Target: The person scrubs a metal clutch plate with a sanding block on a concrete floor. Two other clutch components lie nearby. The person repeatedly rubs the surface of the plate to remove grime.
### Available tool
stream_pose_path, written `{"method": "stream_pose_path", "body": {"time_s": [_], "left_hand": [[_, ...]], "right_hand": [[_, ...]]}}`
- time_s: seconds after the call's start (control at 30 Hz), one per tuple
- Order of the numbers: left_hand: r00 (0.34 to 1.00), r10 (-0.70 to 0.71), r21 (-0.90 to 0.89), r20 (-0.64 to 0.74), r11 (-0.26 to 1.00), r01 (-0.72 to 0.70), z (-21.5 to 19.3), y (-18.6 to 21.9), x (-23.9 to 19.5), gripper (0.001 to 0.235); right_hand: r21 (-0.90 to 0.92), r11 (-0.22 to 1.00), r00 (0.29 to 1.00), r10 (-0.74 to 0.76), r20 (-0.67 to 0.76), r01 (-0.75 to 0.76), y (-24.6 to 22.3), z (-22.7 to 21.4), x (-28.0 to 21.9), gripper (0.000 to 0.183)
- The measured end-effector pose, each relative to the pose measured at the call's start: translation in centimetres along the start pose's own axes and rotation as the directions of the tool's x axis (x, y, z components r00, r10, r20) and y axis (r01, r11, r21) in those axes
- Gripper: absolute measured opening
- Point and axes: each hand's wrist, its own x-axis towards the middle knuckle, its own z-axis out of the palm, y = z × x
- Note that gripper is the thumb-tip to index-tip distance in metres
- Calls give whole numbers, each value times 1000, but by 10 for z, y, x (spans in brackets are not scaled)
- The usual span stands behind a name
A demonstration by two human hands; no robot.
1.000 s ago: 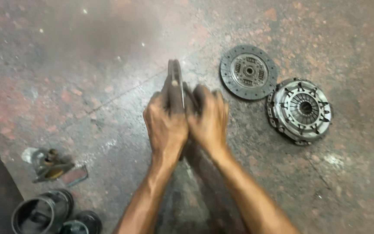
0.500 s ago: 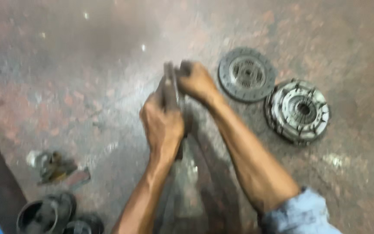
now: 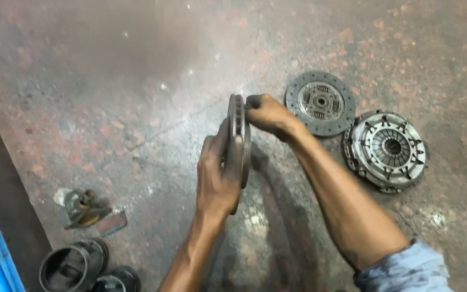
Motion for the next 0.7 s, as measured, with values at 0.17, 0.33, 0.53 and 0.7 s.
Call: {"method": "stream_pose_path", "body": {"time_s": [0.17, 0.33, 0.53, 0.7], "left_hand": [[998, -68, 110, -9, 992, 68, 7, 9, -39, 46], [939, -343, 124, 22, 933, 337, -4, 28, -23, 49], [852, -502, 233, -146, 820, 523, -11, 31, 17, 66], [849, -524, 276, -73, 807, 522, -8, 5, 37, 73]], "right_hand": [[-106, 986, 987, 136, 90, -126, 26, 7, -6, 53], [75, 995, 998, -67, 22, 65, 8, 20, -27, 48], [1, 979, 967, -203, -154, 206, -10, 51, -28, 44], [-369, 894, 784, -413, -463, 253, 22, 100, -105, 35]]}}
